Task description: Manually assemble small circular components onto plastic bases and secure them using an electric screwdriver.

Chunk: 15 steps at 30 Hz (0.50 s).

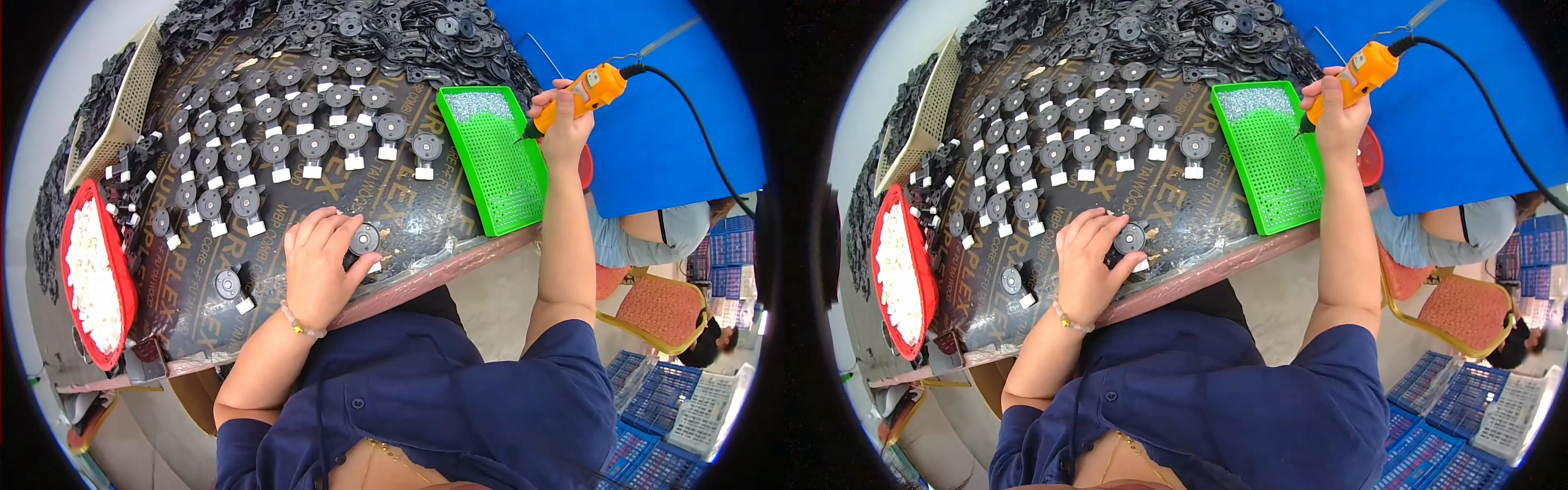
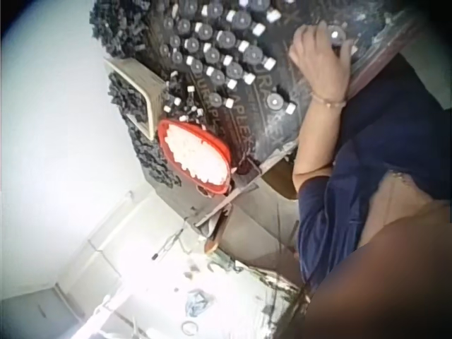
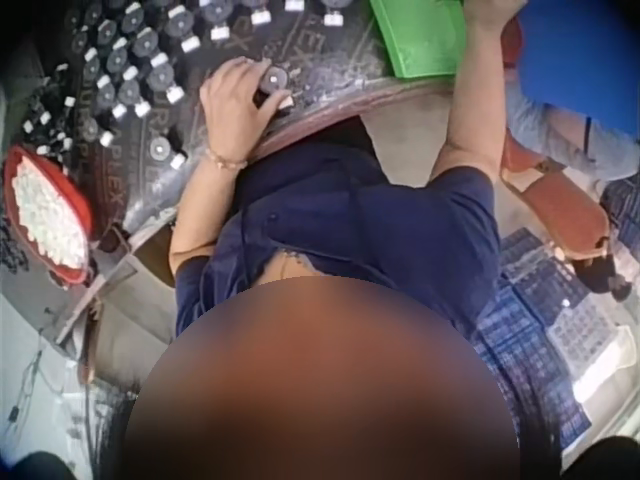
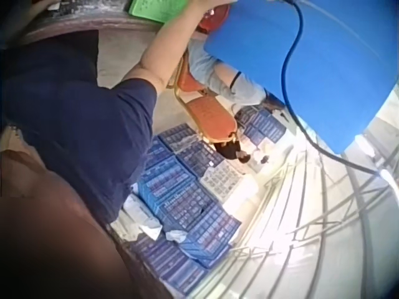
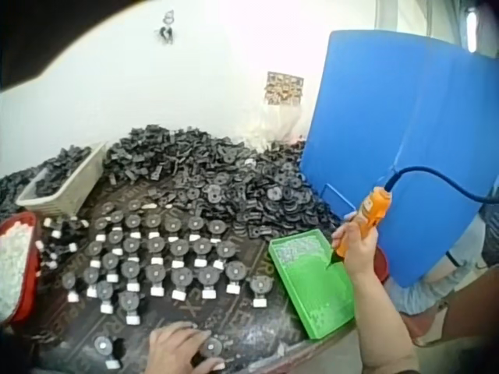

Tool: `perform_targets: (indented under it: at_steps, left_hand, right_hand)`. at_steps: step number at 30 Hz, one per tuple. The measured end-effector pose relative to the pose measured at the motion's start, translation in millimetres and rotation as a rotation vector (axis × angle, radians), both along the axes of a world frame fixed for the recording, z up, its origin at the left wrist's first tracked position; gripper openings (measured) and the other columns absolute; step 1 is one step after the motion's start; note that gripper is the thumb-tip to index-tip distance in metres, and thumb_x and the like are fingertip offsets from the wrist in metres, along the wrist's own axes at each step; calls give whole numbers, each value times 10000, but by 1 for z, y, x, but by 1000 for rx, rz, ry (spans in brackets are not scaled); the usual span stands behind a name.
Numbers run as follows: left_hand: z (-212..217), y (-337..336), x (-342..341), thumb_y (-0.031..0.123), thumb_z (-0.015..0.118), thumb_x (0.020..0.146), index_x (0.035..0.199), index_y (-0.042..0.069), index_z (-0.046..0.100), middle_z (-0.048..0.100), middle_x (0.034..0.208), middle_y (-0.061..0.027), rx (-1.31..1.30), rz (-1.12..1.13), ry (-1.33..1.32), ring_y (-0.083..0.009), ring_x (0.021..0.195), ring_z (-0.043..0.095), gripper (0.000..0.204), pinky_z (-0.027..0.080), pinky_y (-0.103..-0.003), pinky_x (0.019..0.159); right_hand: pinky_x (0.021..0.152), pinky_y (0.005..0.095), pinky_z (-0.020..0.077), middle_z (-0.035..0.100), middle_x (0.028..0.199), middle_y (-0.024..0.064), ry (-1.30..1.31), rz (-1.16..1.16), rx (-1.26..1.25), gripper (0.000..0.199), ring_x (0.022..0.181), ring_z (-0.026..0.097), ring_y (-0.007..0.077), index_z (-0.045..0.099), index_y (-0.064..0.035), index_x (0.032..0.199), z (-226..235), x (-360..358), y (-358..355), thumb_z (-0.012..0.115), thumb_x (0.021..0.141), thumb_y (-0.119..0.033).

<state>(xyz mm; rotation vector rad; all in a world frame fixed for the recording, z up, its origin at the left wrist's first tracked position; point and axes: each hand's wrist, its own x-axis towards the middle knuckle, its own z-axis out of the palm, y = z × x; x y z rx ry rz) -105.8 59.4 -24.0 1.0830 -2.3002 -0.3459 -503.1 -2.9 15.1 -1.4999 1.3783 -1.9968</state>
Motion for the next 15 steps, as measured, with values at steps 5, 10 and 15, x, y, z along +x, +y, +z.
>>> perform_targets:
  at_steps: [5, 10, 15]
  left_hand:
    - [3, 0, -1, 315, 861, 695, 1195, 72, 682, 664, 1158, -49, 21, 11, -6, -273, 1196, 554, 584, 380, -437, 982]
    - [3, 0, 0, 322, 871, 682, 1214, 71, 674, 657, 1173, -55, 33, 13, -7, -279, 1207, 546, 620, 375, -435, 992]
    - [4, 0, 1, 357, 856, 703, 1219, 74, 669, 654, 1176, -60, 36, 13, 1, -289, 1218, 537, 618, 363, -449, 1003]
  right_hand:
    - [645, 289, 526, 661, 801, 84, 18, 4, -20, 406, 664, 635, 153, 512, -4, 1138, -5, 2, -2, 611, 1008, -376]
    - [643, 294, 527, 656, 799, 88, 21, 2, -32, 425, 663, 635, 164, 513, 0, 1135, -4, 3, 0, 624, 998, -387]
    - [607, 339, 528, 649, 801, 122, -22, 6, -103, 528, 642, 618, 211, 516, -4, 1167, 9, 8, 11, 671, 949, -460]
